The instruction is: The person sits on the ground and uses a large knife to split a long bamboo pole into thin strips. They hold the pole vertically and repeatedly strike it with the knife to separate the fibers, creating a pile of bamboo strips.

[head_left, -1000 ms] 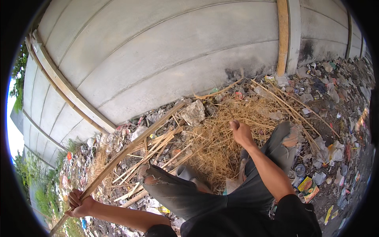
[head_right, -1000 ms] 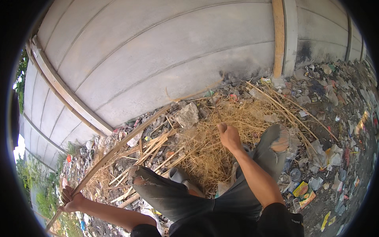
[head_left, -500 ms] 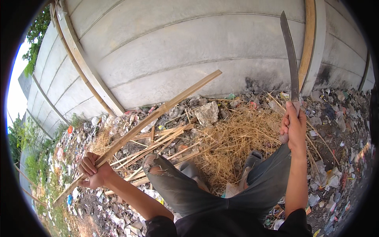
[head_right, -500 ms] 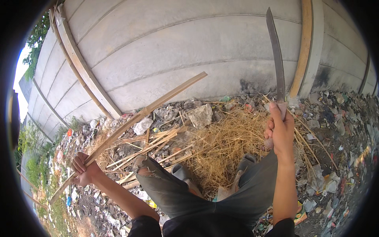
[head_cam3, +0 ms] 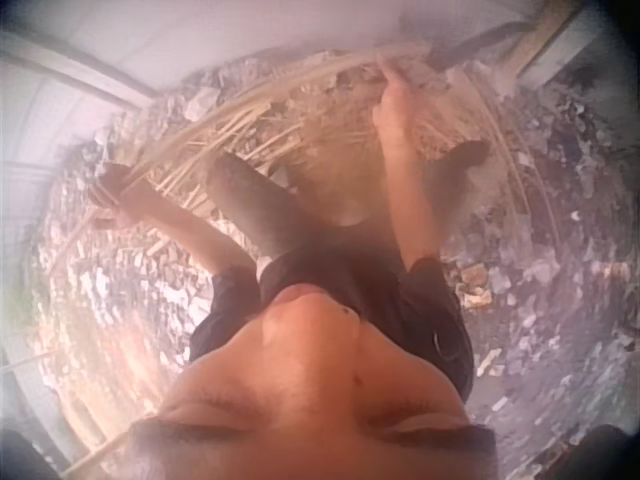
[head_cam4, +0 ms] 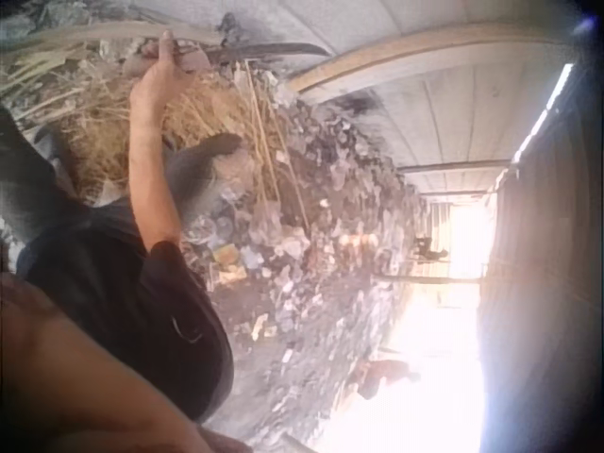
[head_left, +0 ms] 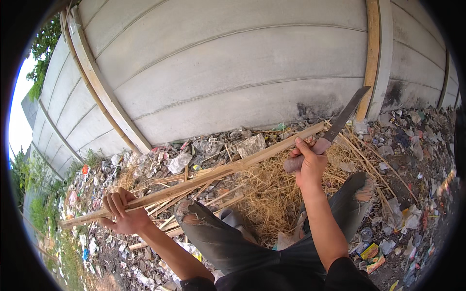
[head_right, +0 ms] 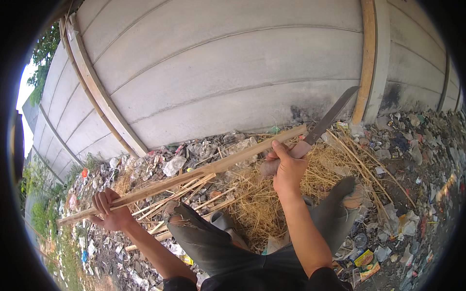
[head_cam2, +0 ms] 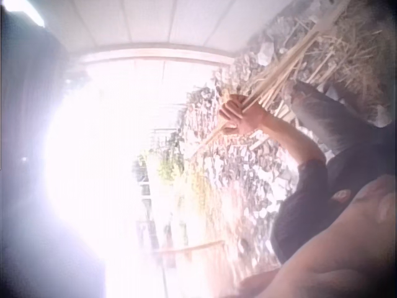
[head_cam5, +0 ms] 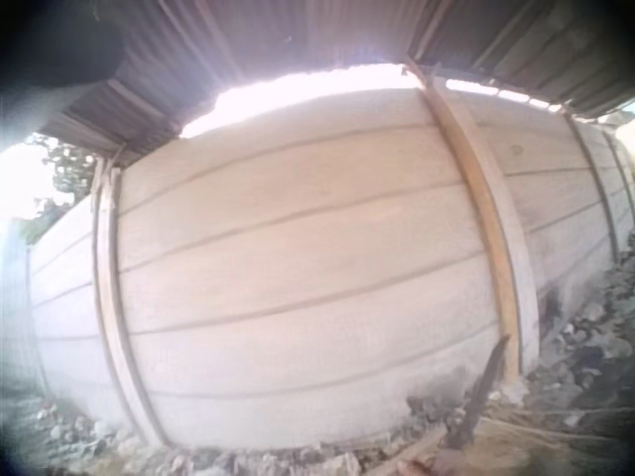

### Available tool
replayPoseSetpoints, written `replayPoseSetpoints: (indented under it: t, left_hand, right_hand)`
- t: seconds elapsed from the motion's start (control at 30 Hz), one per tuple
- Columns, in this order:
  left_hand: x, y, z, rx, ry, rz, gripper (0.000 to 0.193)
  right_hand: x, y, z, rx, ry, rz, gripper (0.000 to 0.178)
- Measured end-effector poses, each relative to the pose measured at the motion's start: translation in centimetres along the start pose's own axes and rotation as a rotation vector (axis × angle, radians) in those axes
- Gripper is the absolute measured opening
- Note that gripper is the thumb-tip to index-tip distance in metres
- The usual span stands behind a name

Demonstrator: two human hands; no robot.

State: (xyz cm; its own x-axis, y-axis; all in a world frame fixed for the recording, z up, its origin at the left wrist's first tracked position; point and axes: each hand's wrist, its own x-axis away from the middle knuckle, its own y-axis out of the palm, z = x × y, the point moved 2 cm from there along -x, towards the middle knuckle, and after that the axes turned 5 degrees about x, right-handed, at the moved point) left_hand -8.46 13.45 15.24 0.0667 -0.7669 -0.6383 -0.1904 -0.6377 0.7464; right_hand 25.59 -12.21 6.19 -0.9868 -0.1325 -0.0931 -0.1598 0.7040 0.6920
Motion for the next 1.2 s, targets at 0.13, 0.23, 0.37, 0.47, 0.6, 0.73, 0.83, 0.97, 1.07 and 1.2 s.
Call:
replayPoseSetpoints:
  t: [0.13,0.23,0.37,0.47,0.6,0.73,0.83,0.97,1.07,1.2]
  left_hand:
    - [-1.4,1.0,-1.2,-0.297,0.115,0.338,0.058]
    - [-2.5,1.0,-1.9,-0.443,0.153,0.22,0.058]
    - [-1.3,0.0,-7.8,-0.579,-0.003,0.098,0.061]
    - [2.2,-3.9,-14.1,-0.699,-0.243,0.033,0.064]
    - [8.7,-9.3,-20.7,-0.805,-0.461,-0.149,0.064]
    - [12.2,-16.4,-23.2,-0.883,-0.424,-0.249,0.058]
    - [11.9,-16.4,-25.3,-0.904,-0.431,-0.155,0.058]
    - [10.4,-17.4,-26.6,-0.875,-0.399,-0.042,0.053]
    - [10.0,-18.8,-27.4,-1.119,-0.277,-0.066,0.057]
    - [9.7,-20.4,-27.1,-1.259,-0.16,-0.073,0.061]
  right_hand:
    - [-1.1,-3.3,2.0,0.198,0.153,-0.005,0.021]
    - [0.2,-6.5,3.3,0.566,0.26,-0.12,0.04]
    - [4.9,-9.7,5.5,0.755,0.442,-0.273,0.03]
    - [7.4,-12.8,9.6,0.887,0.39,-0.403,0.036]
    - [10.3,-13.5,13.2,0.913,0.459,-0.384,0.04]
    - [11.1,-10.4,11.9,0.691,0.609,-0.28,0.043]
    - [8.5,-8.2,10.5,0.646,0.489,-0.32,0.049]
    - [7.2,-2.8,7.0,0.483,0.196,-0.342,0.053]
    - [9.1,-3.0,9.5,0.393,0.034,-0.309,0.051]
    - [15.6,-12.2,17.3,0.667,0.642,-0.394,0.051]
